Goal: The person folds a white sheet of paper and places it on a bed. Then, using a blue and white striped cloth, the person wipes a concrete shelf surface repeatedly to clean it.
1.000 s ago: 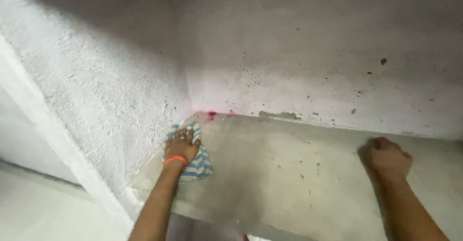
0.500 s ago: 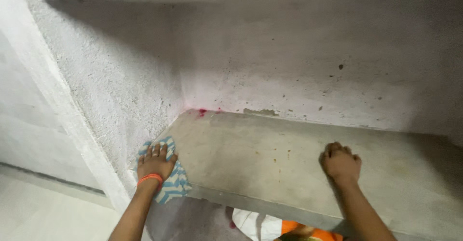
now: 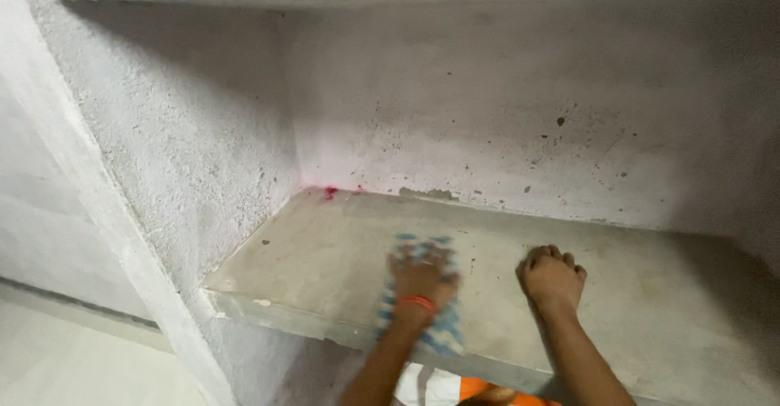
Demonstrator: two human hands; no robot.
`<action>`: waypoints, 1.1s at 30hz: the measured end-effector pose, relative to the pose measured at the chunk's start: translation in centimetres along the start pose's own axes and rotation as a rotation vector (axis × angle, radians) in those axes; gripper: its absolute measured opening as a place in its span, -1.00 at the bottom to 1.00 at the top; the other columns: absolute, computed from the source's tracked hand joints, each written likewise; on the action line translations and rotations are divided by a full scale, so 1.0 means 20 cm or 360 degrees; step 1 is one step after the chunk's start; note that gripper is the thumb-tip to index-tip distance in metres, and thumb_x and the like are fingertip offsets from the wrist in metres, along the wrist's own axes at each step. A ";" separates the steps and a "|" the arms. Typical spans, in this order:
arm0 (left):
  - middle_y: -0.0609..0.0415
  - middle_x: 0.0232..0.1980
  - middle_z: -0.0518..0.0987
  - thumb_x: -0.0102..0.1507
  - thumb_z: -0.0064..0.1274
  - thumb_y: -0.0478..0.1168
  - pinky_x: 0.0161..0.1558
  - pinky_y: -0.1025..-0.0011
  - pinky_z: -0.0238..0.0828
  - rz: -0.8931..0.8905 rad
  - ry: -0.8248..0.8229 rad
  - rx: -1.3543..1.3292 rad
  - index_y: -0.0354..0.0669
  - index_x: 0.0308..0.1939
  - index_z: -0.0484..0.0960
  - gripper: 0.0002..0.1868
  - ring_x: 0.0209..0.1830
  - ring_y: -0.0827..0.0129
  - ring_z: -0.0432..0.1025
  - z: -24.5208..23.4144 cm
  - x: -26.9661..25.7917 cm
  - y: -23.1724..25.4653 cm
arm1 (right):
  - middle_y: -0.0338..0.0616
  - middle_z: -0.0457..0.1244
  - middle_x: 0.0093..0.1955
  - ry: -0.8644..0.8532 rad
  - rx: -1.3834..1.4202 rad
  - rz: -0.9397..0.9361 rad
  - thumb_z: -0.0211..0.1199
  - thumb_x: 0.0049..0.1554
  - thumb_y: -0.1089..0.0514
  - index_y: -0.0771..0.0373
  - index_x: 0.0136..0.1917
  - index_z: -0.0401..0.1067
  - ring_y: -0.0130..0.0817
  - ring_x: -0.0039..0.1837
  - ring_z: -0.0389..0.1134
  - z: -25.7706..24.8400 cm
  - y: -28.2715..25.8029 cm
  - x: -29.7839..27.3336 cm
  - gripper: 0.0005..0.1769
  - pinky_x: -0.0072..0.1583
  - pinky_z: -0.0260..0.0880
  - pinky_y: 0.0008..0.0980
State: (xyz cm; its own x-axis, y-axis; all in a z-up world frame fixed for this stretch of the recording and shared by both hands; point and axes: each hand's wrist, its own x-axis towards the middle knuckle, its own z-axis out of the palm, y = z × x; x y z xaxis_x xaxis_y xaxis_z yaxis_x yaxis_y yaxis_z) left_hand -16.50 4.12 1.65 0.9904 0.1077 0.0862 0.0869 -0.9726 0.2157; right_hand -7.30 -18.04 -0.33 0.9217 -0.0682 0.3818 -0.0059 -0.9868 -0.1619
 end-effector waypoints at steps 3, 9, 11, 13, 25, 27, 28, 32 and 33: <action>0.21 0.67 -0.10 0.33 -0.37 0.32 0.52 -0.23 -0.65 0.0286 -0.0043 -0.0085 0.37 0.56 0.08 -0.28 0.66 -0.17 -0.38 0.05 -0.03 0.16 | -0.16 0.28 0.39 -0.0090 0.0048 0.0044 -0.04 0.21 -0.10 0.11 0.26 0.46 -0.13 0.43 0.26 -0.04 -0.01 -0.02 -0.52 0.41 0.21 0.05; 0.03 0.62 0.13 0.37 -0.37 0.31 0.54 -0.15 -0.35 0.0117 0.0230 0.0155 0.15 0.52 0.24 -0.29 0.64 -0.05 -0.09 0.09 0.21 -0.34 | -0.19 0.30 0.33 -0.0207 -0.0006 0.0095 -0.08 0.21 -0.15 0.06 0.29 0.42 -0.23 0.42 0.26 -0.08 -0.04 -0.05 -0.49 0.47 0.15 0.01; -0.11 0.48 0.35 0.44 -0.42 0.30 0.64 0.02 -0.34 -0.0086 0.0274 0.0373 -0.11 0.54 0.26 -0.24 0.63 0.09 0.05 0.04 0.32 -0.65 | -0.19 0.29 0.35 -0.0204 0.0016 0.0119 -0.10 0.21 -0.15 0.03 0.30 0.41 -0.21 0.46 0.22 -0.09 -0.05 -0.03 -0.49 0.48 0.13 0.03; -0.05 0.64 0.04 0.40 -0.51 0.28 0.58 0.13 -0.36 -0.0461 0.0286 0.0171 -0.09 0.57 0.11 -0.23 0.68 0.12 -0.19 0.00 0.39 -0.94 | -0.20 0.28 0.35 -0.0156 0.0010 0.0108 -0.13 0.21 -0.15 0.04 0.30 0.40 -0.19 0.47 0.19 -0.08 -0.03 -0.03 -0.48 0.45 0.12 0.04; 0.03 0.68 -0.07 0.43 -0.61 0.01 0.59 0.25 -0.36 -0.0550 0.0242 0.0312 -0.13 0.59 0.04 -0.34 0.69 0.20 -0.20 0.05 0.89 -0.99 | -0.17 0.37 -0.44 -0.0043 -0.0130 0.0006 -0.01 0.23 -0.14 0.03 -0.35 0.63 -0.35 -0.42 0.33 -0.08 -0.12 0.09 -0.49 0.25 0.43 -0.21; 0.01 0.66 0.04 0.45 -0.58 -0.09 0.62 0.24 -0.35 -0.0202 0.0150 0.0584 -0.23 0.48 0.23 -0.42 0.67 0.19 -0.10 0.12 0.93 -0.77 | -0.18 0.38 -0.45 -0.0192 -0.0168 0.0060 -0.08 0.34 -0.22 0.08 -0.38 0.61 -0.41 -0.45 0.31 -0.07 -0.11 0.10 -0.34 0.17 0.49 -0.28; -0.04 0.65 0.16 0.45 -0.51 -0.14 0.63 0.21 -0.27 -0.0025 0.0102 0.0705 -0.24 0.43 0.38 -0.45 0.66 0.17 0.00 0.15 0.93 -0.63 | -0.17 0.38 -0.45 -0.0185 -0.0107 0.0081 -0.06 0.31 -0.20 0.06 -0.37 0.60 -0.41 -0.46 0.31 -0.07 -0.11 0.09 -0.38 0.11 0.51 -0.27; -0.07 0.62 0.09 0.42 -0.51 0.06 0.58 0.24 -0.27 0.0312 0.0283 0.0165 -0.22 0.51 0.19 -0.34 0.64 0.14 -0.07 0.25 0.86 -0.06 | -0.15 0.40 -0.40 -0.0133 -0.0013 0.0178 -0.03 0.30 -0.18 0.06 -0.32 0.58 -0.38 -0.42 0.36 -0.08 -0.10 0.08 -0.46 -0.05 0.58 -0.27; -0.01 0.65 -0.03 0.41 -0.55 0.11 0.57 0.27 -0.33 0.0409 0.0115 0.0215 -0.19 0.55 0.08 -0.30 0.65 0.19 -0.16 0.26 0.82 0.04 | -0.15 0.41 -0.38 -0.0123 -0.0026 0.0207 -0.04 0.31 -0.19 0.09 -0.30 0.58 -0.37 -0.38 0.39 -0.08 -0.11 0.08 -0.44 -0.08 0.60 -0.28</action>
State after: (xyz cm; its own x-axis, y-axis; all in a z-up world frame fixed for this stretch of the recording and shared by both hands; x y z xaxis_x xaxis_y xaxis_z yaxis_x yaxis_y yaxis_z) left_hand 0.37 3.96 -1.85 0.9720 -0.1361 0.1914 -0.1475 -0.9880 0.0467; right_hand -6.48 -16.26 2.04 0.9398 -0.1848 0.2874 -0.1331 -0.9727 -0.1902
